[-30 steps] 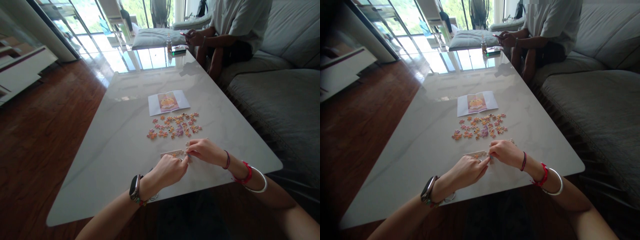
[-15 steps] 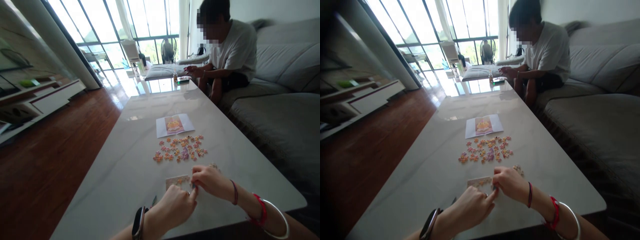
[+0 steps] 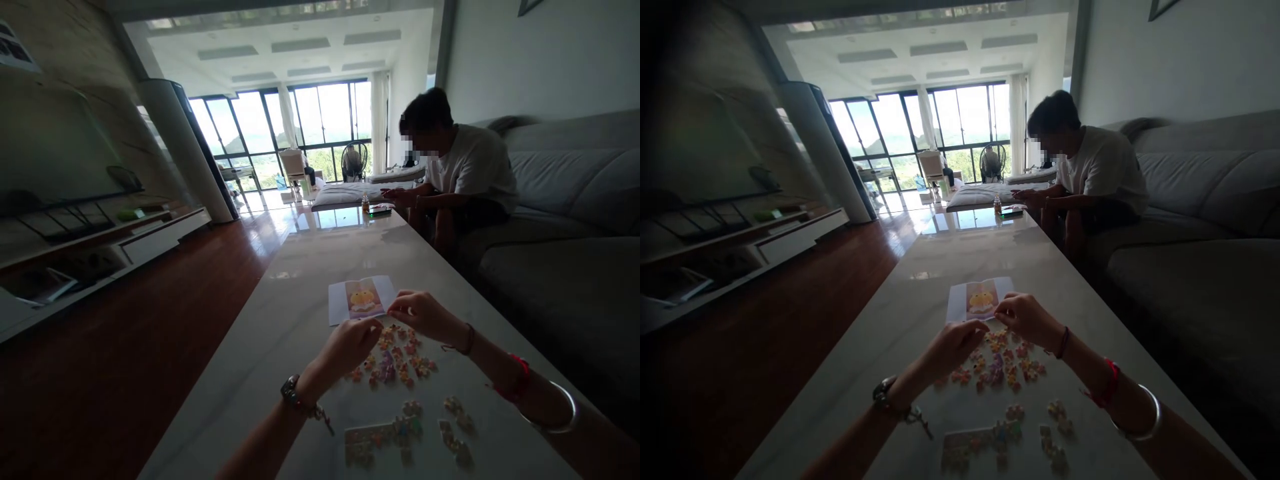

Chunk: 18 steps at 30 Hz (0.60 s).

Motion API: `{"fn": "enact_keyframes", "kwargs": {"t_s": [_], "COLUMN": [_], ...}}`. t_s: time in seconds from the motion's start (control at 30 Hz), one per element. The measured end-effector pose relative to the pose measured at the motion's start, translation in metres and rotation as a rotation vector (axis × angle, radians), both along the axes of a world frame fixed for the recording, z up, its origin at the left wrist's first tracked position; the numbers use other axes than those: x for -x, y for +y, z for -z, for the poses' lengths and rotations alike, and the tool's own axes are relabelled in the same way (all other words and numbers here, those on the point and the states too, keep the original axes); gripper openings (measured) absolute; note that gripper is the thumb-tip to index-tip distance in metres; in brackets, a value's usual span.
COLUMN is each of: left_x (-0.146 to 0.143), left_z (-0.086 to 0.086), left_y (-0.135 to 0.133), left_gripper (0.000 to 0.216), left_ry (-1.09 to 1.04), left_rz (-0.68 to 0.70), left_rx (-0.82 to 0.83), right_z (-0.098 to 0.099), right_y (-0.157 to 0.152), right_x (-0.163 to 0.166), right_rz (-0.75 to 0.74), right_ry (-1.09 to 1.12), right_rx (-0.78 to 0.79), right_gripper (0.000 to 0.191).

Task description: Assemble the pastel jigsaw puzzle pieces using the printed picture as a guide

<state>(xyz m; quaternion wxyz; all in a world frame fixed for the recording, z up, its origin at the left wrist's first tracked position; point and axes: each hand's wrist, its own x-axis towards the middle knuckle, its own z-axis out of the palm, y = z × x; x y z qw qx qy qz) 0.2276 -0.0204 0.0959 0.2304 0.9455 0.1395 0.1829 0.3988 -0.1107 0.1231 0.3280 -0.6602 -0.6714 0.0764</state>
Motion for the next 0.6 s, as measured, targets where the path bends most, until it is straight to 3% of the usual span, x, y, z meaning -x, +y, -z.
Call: {"fn": "enact_keyframes", "kwargs": {"t_s": [0.2, 0.6], "left_x": [-0.008, -0.001], "left_z": [0.006, 0.001], "left_y": [0.020, 0.015], "left_gripper": [0.030, 0.028], "left_ry": [-0.077, -0.022], "left_rz": [-0.141, -0.172], "left_rx": [0.013, -0.020], "right_z": [0.018, 0.022], "right_y": [0.004, 0.000], "right_x": [-0.005, -0.004], "right_rz": [-0.005, -0.020], "right_ry": [0.020, 0.028], "right_rx": [0.042, 0.053], "right_gripper": [0.020, 0.019]}}
